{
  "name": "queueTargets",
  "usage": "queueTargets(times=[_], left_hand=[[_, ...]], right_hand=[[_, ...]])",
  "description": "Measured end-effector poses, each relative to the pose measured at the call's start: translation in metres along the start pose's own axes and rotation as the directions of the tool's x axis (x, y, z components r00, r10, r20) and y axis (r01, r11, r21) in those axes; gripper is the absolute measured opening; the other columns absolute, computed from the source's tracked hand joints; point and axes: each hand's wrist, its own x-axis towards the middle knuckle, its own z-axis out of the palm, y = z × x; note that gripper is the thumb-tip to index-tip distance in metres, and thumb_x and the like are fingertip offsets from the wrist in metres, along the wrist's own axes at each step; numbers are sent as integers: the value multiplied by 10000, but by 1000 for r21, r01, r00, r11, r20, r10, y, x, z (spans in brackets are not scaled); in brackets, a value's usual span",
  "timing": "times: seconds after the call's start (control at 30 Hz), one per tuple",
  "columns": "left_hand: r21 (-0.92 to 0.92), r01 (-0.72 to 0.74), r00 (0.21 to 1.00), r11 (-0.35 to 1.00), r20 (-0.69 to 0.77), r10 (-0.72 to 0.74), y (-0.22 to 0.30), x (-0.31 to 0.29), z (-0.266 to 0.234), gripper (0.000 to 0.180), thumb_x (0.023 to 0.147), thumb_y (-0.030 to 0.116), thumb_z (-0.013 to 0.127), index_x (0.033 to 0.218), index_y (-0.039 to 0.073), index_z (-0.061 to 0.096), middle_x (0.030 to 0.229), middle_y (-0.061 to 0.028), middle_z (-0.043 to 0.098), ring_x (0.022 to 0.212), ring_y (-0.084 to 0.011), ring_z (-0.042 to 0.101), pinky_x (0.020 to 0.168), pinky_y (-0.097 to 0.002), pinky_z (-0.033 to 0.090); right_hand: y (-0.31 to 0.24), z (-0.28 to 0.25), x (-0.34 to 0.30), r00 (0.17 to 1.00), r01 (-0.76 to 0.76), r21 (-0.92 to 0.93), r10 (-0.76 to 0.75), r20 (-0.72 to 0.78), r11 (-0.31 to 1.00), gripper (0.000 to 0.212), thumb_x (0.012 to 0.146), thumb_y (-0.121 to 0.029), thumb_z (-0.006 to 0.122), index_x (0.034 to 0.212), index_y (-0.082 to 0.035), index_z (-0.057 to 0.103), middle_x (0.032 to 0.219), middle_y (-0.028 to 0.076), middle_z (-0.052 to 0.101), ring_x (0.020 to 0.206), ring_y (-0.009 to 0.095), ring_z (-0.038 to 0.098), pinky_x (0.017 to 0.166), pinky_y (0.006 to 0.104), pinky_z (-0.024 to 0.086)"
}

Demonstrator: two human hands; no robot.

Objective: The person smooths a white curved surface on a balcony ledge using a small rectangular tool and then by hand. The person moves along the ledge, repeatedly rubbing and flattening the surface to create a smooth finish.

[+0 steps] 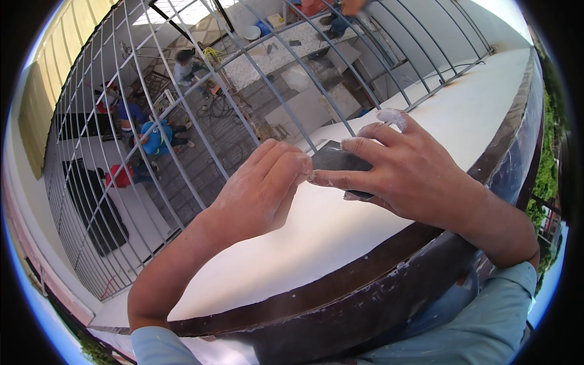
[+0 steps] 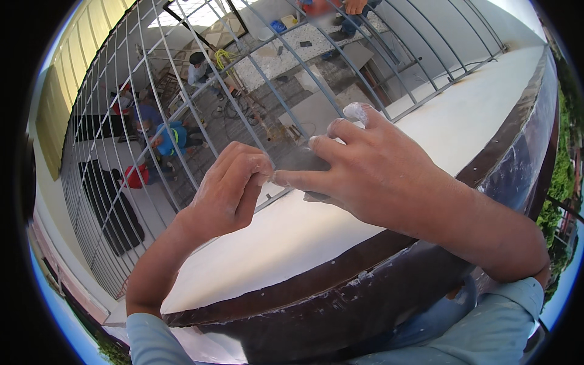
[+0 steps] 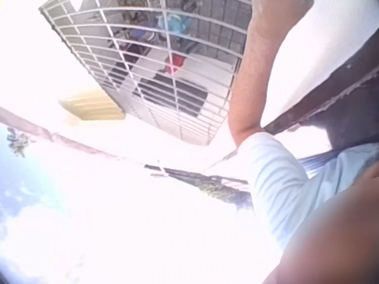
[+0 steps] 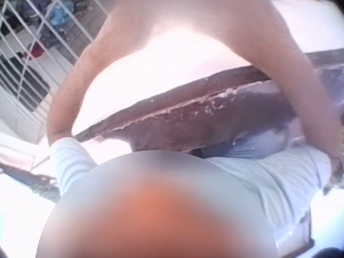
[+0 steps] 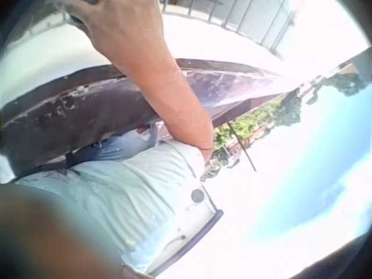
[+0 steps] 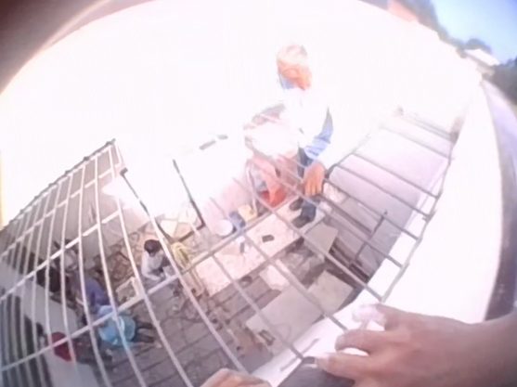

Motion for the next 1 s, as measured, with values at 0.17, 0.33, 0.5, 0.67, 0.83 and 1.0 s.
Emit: queueTargets(times=[0.17,0.33,0.5,0.67,0.83,1.0], left_hand=[[88,-40,995,995,-83,47,-1,0,4,291,848,-143,605,1069,26,519,1007,-140,563,920,-320,565,808,-418,476],[86,77,992,993,-103,-68,-10,-13,0,276,855,-112,631,1074,22,530,1028,-145,565,951,-336,569,848,-430,479],[-158,206,970,966,-98,-223,-10,-24,-3,120,1000,-1,564,1114,24,592,1052,-146,597,1004,-306,600,877,-402,489],[-634,331,898,699,-15,-439,8,-9,4,199,1059,107,574,1201,-9,652,1098,-105,683,984,-189,664,918,-347,517],[-836,483,762,259,257,-594,18,4,5,220,957,91,751,1138,-29,714,1038,-95,735,972,-148,698,892,-297,554],[-834,548,694,64,411,-591,10,0,-1,191,914,45,781,1081,-41,744,990,-113,752,909,-163,715,867,-309,584]], right_hand=[[-1,-4,2,999,-23,1,23,29,1000,524,936,-424,698,1443,-443,568,1137,32,640,1147,223,630,968,465,499],[-1,-4,4,998,13,28,-11,-63,1000,469,1006,-392,619,1471,-395,555,994,62,666,1019,246,670,964,522,517],[2,-4,1,999,26,-2,-26,-33,1000,478,1016,-401,608,1490,-384,542,991,61,670,985,250,673,950,498,515],[6,-5,-2,997,75,-15,-76,-29,997,525,1024,-367,600,1535,-310,495,913,67,670,931,262,679,933,478,491],[7,-14,-7,996,83,-1,-83,42,997,496,1009,-338,610,1494,-297,517,982,85,668,1003,280,680,1012,561,476],[5,-16,-6,992,94,19,-96,77,995,457,1025,-365,587,1474,-300,527,998,99,666,1036,288,679,1050,612,462]])
